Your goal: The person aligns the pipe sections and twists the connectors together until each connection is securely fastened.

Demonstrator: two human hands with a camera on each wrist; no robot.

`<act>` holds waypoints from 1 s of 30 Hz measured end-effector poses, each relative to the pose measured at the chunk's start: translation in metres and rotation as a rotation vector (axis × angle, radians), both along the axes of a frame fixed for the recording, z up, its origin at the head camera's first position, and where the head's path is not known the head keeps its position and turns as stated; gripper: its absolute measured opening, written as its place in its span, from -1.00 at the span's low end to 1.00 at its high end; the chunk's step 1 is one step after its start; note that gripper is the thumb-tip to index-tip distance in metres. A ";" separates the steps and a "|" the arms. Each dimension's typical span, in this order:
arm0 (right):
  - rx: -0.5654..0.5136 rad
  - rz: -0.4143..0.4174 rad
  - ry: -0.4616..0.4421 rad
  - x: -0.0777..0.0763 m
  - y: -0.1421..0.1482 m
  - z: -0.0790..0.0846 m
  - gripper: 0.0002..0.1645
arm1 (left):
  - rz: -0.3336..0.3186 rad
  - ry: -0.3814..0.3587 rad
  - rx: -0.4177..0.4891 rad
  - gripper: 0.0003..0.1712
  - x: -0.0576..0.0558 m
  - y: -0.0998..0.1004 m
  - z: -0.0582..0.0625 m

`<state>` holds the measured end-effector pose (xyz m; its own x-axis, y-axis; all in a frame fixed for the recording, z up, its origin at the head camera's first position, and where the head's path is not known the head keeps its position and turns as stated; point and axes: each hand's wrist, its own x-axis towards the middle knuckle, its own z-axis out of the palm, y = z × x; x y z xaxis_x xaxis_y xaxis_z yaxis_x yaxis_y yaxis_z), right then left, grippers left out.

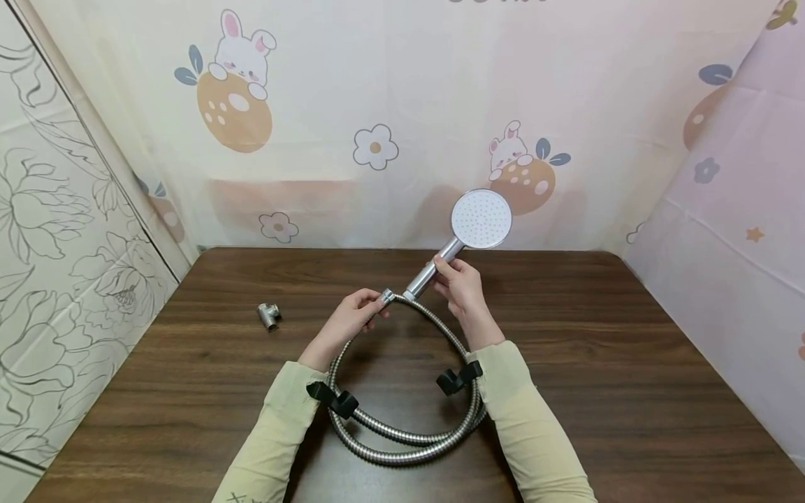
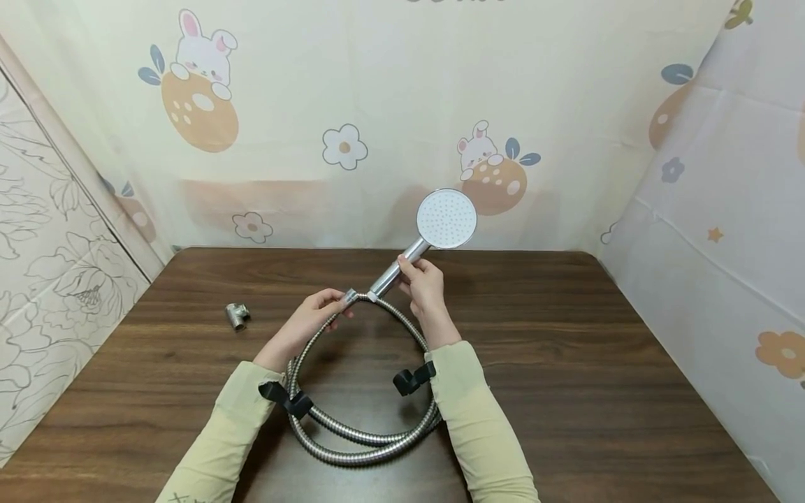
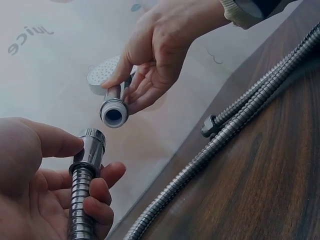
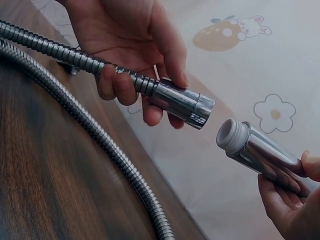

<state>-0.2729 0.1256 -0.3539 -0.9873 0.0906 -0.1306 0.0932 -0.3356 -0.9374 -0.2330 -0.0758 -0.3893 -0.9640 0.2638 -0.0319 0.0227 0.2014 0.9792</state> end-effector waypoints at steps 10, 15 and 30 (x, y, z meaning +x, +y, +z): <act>0.039 -0.013 0.016 -0.001 -0.005 0.001 -0.90 | -0.028 0.001 -0.015 -0.77 0.000 0.000 0.000; 0.050 -0.011 0.020 -0.003 -0.005 0.002 -0.89 | -0.037 0.002 -0.026 -0.77 -0.002 0.003 0.001; 0.022 -0.004 0.022 -0.004 -0.009 0.003 -0.89 | -0.007 -0.003 -0.009 -0.78 -0.002 0.010 -0.001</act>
<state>-0.2765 0.1171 -0.3510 -0.9895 0.0971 -0.1067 0.0711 -0.3155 -0.9463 -0.2353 -0.0658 -0.3902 -0.9619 0.2706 -0.0376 0.0208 0.2097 0.9775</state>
